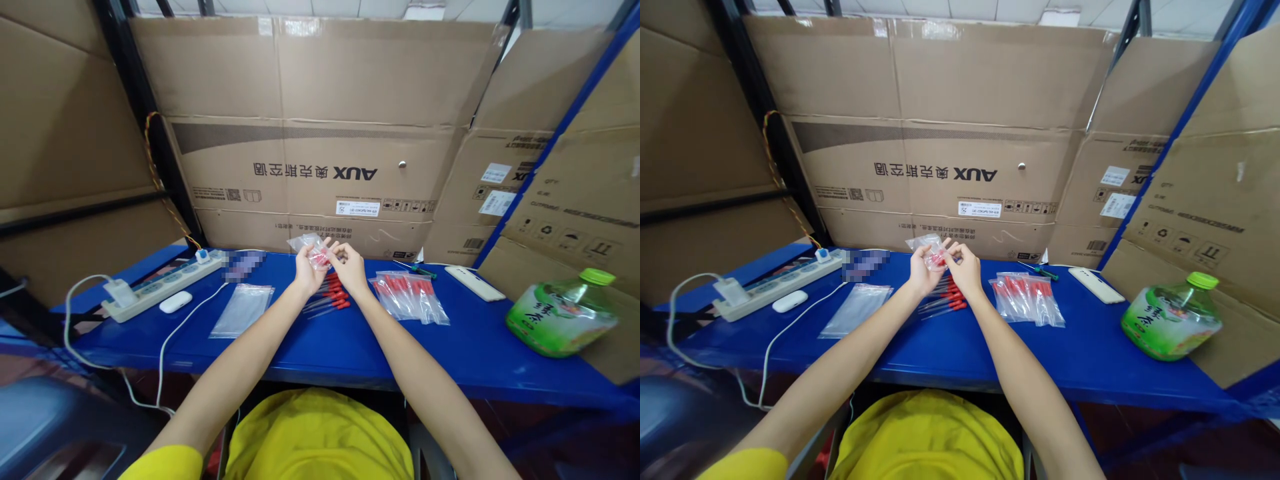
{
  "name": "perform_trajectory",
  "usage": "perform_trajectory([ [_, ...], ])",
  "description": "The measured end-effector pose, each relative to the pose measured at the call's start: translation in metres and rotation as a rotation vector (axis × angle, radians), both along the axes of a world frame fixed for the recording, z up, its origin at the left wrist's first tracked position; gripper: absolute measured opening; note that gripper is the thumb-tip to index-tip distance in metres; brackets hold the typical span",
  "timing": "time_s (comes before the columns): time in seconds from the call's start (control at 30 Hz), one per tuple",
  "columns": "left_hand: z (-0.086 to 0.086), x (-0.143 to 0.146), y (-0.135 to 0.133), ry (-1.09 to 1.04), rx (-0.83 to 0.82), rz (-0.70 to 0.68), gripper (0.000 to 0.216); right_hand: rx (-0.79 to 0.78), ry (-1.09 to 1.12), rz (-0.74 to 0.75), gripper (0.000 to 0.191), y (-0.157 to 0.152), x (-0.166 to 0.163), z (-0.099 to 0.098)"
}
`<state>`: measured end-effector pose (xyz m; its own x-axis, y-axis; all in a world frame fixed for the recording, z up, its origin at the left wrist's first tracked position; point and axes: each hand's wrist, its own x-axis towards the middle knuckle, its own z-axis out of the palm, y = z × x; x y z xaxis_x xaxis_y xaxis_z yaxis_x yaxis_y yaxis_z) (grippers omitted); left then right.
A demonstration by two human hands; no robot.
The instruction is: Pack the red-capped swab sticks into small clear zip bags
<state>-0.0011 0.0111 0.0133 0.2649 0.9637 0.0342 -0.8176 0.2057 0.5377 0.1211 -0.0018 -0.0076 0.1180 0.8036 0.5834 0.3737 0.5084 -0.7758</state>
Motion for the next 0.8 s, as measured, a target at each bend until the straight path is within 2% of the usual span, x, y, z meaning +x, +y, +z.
perform_trajectory([
  [0.17, 0.001, -0.002, -0.001, -0.023, -0.011, -0.014, 0.056, 0.002, 0.024, 0.014, 0.022, 0.003, 0.001, -0.001],
  [0.43, 0.005, 0.000, -0.005, -0.067, -0.009, -0.032, 0.055, -0.154, 0.186, 0.131, 0.042, 0.008, 0.006, -0.001],
  [0.67, 0.000, 0.002, 0.000, -0.054, -0.060, -0.009, 0.056, -0.160, 0.131, 0.094, 0.051, 0.012, 0.009, -0.004],
  [0.8, -0.001, 0.002, 0.003, -0.071, -0.071, 0.018, 0.051, -0.171, 0.142, 0.137, 0.052, 0.011, 0.011, -0.001],
])
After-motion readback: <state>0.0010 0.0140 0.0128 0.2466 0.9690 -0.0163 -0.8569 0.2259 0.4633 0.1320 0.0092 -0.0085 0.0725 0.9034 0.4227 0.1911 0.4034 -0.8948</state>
